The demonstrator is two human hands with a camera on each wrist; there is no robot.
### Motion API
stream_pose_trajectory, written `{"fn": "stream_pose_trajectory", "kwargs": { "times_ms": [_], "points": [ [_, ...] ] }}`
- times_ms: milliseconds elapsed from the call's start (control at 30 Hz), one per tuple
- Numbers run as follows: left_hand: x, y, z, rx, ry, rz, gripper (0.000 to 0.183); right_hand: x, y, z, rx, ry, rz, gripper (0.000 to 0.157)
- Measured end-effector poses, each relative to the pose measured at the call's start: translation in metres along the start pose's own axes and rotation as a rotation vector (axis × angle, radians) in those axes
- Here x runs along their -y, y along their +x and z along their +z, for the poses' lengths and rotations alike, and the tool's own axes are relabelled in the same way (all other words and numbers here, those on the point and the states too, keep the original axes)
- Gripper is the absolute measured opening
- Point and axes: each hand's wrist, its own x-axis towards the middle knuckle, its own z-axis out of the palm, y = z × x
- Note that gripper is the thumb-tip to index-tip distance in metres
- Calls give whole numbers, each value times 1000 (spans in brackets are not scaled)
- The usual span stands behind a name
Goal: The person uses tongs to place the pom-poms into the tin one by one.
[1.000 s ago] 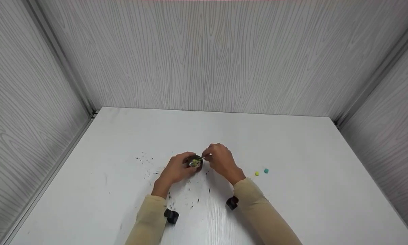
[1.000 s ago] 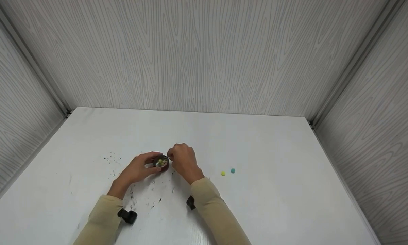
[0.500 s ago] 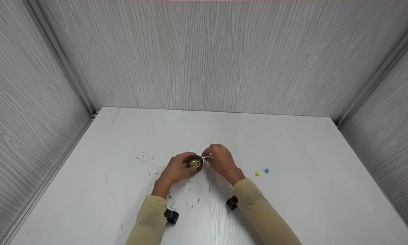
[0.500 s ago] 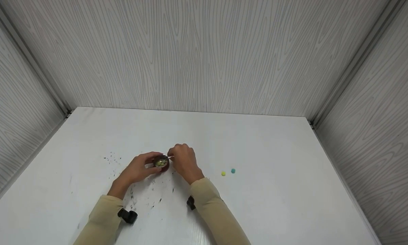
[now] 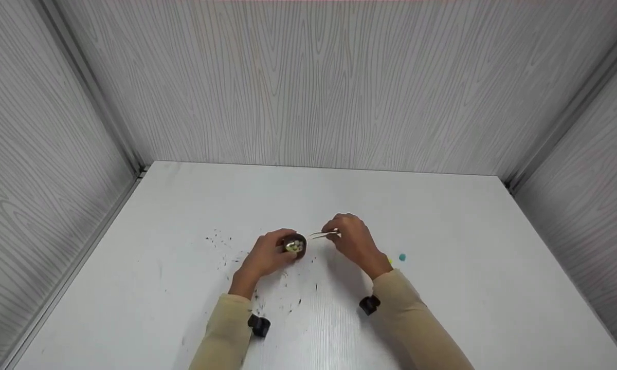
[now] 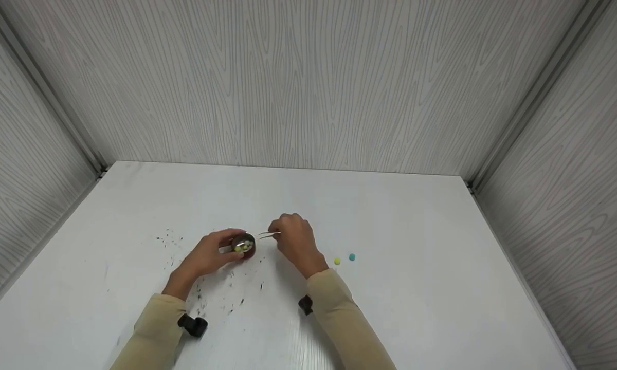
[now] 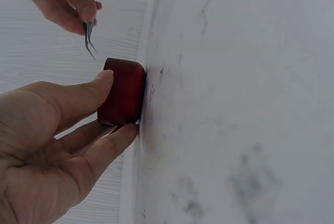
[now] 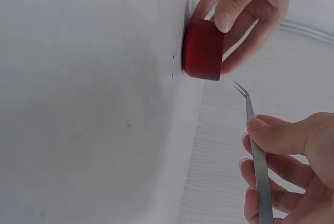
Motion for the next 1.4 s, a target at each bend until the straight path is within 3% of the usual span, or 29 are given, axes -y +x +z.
{"fn": "stream_pose_trajectory", "kwargs": {
  "times_ms": [367, 833, 1200, 1400],
  "points": [
    [0, 1, 0, 5, -6, -15, 48, -37, -26, -43, -35, 47, 18, 18],
    [1, 0, 0, 1, 8, -21, 50, -81, -59, -75, -6, 25, 69, 17],
    [1, 0, 0, 5, 18, -45, 50, -104, -87, -86, 37, -9, 113, 18],
    [3, 1, 0, 5, 5, -17, 48, -112, -95, -87, 51, -23, 139, 18]
  ]
}}
